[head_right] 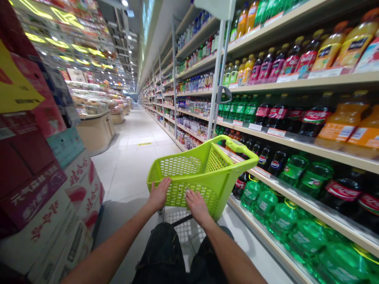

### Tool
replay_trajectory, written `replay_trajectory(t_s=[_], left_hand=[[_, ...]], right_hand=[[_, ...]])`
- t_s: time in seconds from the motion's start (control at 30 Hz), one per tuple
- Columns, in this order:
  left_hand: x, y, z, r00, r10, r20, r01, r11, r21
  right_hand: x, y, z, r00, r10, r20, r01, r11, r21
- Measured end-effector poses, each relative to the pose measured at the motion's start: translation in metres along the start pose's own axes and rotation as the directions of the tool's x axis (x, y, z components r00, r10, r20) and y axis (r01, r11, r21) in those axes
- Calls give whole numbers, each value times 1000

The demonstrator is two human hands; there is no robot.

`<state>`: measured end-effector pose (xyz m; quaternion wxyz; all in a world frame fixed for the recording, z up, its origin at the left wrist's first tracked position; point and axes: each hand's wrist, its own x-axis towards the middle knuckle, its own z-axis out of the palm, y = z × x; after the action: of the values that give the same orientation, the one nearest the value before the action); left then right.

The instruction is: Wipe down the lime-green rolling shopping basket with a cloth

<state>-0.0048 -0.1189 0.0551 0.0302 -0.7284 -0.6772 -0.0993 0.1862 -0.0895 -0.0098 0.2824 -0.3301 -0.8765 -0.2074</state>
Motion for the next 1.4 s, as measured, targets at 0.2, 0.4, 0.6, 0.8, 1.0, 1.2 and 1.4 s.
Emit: replay_trajectory(t_s=[0.2,0.4,0.6,0.8,1.0,1.2,1.4], left_hand=[[4,13,-1,999,45,-27,-44,998,33],[3,25,2,996,71,-58,-69,997,23],[14,40,-3,991,108,-74,-107,994,17],[20,53,0,993,116,-8,-116,993,1],[23,57,-2,992,116,-50,-115,993,11],[25,61,-2,994,109,18,-108,994,-25],[20,60,2,995,103,13,-103,994,-46]], right_hand=[[15,10,-21,991,50,-124,-52,999,-13],[-18,25,-7,996,77,-44,-79,995,-66],[-14,49,-39,980,161,-121,-174,979,-110],[-36,65,-40,985,170,-31,-172,975,-142],[-29,82,-70,952,236,-194,-266,953,-145],[-39,85,-61,982,175,-73,-186,966,-182],[-28,114,-102,915,269,-300,-329,929,-171]])
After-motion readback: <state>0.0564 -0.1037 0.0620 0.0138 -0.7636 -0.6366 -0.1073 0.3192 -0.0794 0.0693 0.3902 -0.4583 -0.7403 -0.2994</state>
